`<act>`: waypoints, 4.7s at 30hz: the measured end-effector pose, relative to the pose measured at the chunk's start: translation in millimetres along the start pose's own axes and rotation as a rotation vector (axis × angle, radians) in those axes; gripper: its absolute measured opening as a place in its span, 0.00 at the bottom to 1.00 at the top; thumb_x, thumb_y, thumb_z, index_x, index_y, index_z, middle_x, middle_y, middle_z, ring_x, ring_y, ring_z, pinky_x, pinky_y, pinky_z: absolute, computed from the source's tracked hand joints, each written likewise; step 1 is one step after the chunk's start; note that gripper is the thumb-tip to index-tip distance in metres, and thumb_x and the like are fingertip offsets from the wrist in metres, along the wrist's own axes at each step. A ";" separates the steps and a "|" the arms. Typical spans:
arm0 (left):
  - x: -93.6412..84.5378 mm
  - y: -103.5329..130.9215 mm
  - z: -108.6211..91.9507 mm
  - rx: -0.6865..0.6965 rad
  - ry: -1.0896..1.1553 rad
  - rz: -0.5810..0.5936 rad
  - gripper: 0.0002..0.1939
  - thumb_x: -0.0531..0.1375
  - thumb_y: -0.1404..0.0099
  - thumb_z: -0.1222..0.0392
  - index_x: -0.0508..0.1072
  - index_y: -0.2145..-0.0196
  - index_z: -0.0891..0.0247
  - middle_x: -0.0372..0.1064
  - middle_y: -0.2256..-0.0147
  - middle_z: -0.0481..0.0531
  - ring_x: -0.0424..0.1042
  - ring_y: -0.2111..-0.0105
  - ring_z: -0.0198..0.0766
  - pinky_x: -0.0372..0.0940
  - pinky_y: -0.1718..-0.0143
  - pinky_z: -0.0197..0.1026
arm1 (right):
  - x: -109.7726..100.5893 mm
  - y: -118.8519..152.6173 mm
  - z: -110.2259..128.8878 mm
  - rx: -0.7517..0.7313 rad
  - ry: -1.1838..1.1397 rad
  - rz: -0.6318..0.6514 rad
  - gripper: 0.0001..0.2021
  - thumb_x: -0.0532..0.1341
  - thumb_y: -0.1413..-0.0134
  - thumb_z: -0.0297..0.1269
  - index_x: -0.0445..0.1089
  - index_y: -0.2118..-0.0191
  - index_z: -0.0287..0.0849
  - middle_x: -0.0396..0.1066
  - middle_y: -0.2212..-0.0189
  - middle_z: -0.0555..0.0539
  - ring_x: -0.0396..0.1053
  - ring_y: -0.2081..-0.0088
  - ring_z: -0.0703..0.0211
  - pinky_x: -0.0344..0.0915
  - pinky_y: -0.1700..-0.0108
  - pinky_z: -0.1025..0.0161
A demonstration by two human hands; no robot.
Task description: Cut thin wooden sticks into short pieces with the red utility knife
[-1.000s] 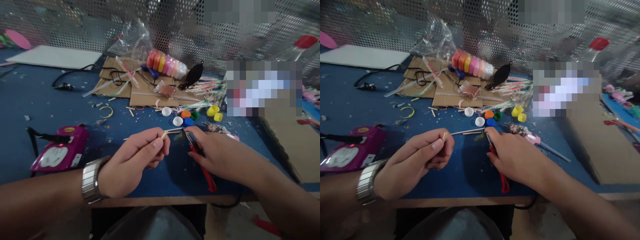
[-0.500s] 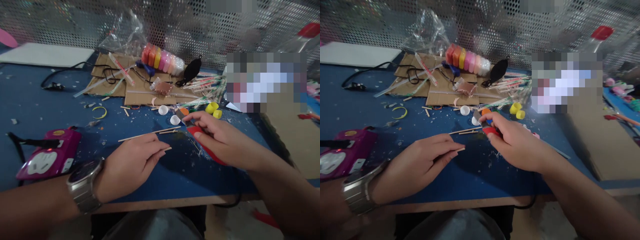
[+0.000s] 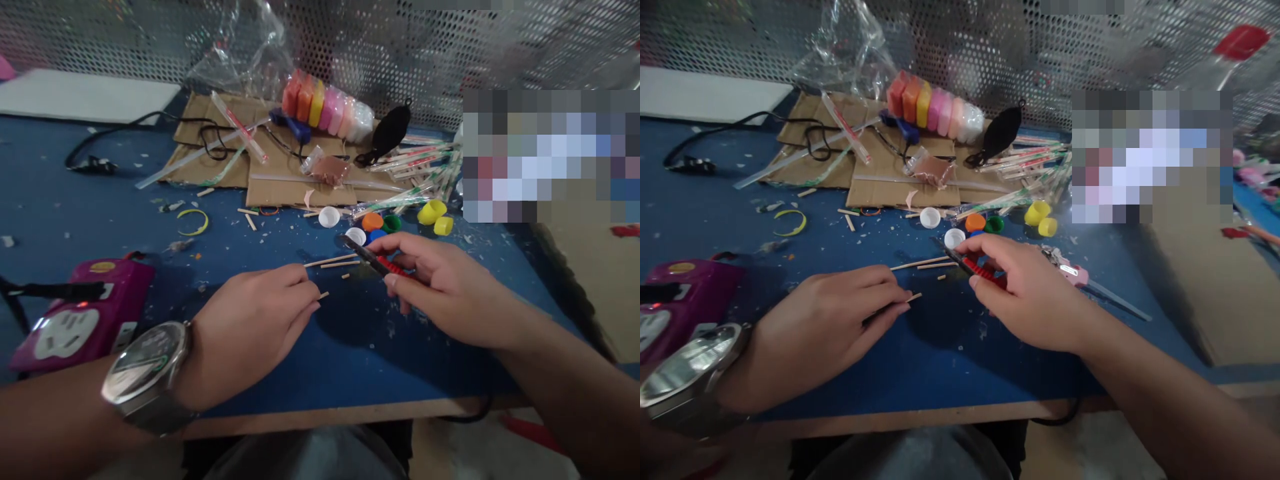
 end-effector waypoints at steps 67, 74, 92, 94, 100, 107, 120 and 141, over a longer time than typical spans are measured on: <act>0.8 8.2 -16.6 0.122 -0.078 0.028 0.21 0.46 0.19 0.72 0.79 0.50 0.62 0.75 0.61 0.51 0.73 0.73 0.40 0.62 0.75 0.46 | 44.8 22.2 37.2 -0.209 0.248 0.053 0.24 0.61 0.32 0.24 0.76 0.34 0.36 0.80 0.57 0.45 0.76 0.66 0.57 0.74 0.63 0.59; 1.4 6.6 -17.9 0.123 -0.053 0.059 0.19 0.50 0.24 0.74 0.78 0.50 0.62 0.75 0.60 0.52 0.74 0.72 0.42 0.65 0.75 0.48 | 46.8 22.2 36.0 -0.184 0.232 0.078 0.25 0.61 0.33 0.24 0.75 0.34 0.38 0.81 0.55 0.44 0.80 0.61 0.54 0.78 0.56 0.56; 4.8 4.7 -20.0 0.109 -0.090 0.116 0.18 0.54 0.33 0.78 0.79 0.58 0.62 0.76 0.63 0.51 0.75 0.75 0.43 0.67 0.77 0.47 | 52.8 19.0 39.0 -0.226 0.227 0.065 0.20 0.60 0.34 0.23 0.76 0.40 0.37 0.79 0.57 0.44 0.80 0.58 0.52 0.77 0.56 0.56; 3.5 4.0 -20.9 0.114 -0.090 0.111 0.18 0.53 0.33 0.77 0.79 0.58 0.62 0.76 0.63 0.52 0.75 0.75 0.43 0.68 0.77 0.47 | 54.1 17.6 40.1 -0.233 0.236 0.065 0.18 0.60 0.35 0.23 0.76 0.42 0.38 0.79 0.58 0.44 0.79 0.59 0.52 0.76 0.57 0.56; 1.9 2.5 -20.5 0.113 -0.082 0.105 0.18 0.52 0.28 0.76 0.79 0.56 0.62 0.77 0.62 0.52 0.77 0.73 0.42 0.70 0.74 0.46 | 56.1 11.5 39.9 -0.223 0.251 0.073 0.16 0.61 0.34 0.24 0.77 0.44 0.38 0.78 0.58 0.44 0.77 0.59 0.52 0.74 0.57 0.56; 1.2 0.5 -21.9 0.120 -0.054 0.135 0.20 0.48 0.28 0.75 0.79 0.56 0.63 0.77 0.61 0.55 0.79 0.70 0.45 0.73 0.73 0.49 | 56.0 5.6 41.4 -0.232 0.224 0.071 0.13 0.62 0.35 0.22 0.77 0.48 0.37 0.78 0.58 0.43 0.76 0.57 0.50 0.70 0.55 0.56; 4.2 1.4 -20.2 0.086 -0.132 0.125 0.16 0.55 0.29 0.75 0.80 0.59 0.61 0.78 0.63 0.51 0.79 0.73 0.43 0.68 0.77 0.46 | 50.5 19.4 44.7 -0.161 0.261 0.142 0.17 0.61 0.37 0.23 0.77 0.45 0.40 0.79 0.57 0.43 0.77 0.59 0.51 0.70 0.58 0.56; 1.9 0.0 -21.6 0.141 -0.108 0.097 0.18 0.55 0.34 0.77 0.81 0.54 0.66 0.77 0.61 0.54 0.77 0.75 0.45 0.68 0.79 0.49 | 39.5 22.2 43.4 -0.174 0.257 0.041 0.20 0.61 0.37 0.24 0.79 0.43 0.40 0.81 0.60 0.45 0.79 0.65 0.54 0.72 0.65 0.59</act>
Point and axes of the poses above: each hand's wrist, its own y-axis away from the middle knuckle, its own x-axis out of the palm, z = x × y, the point moved 6 cm from there along -y, towards the middle knuckle
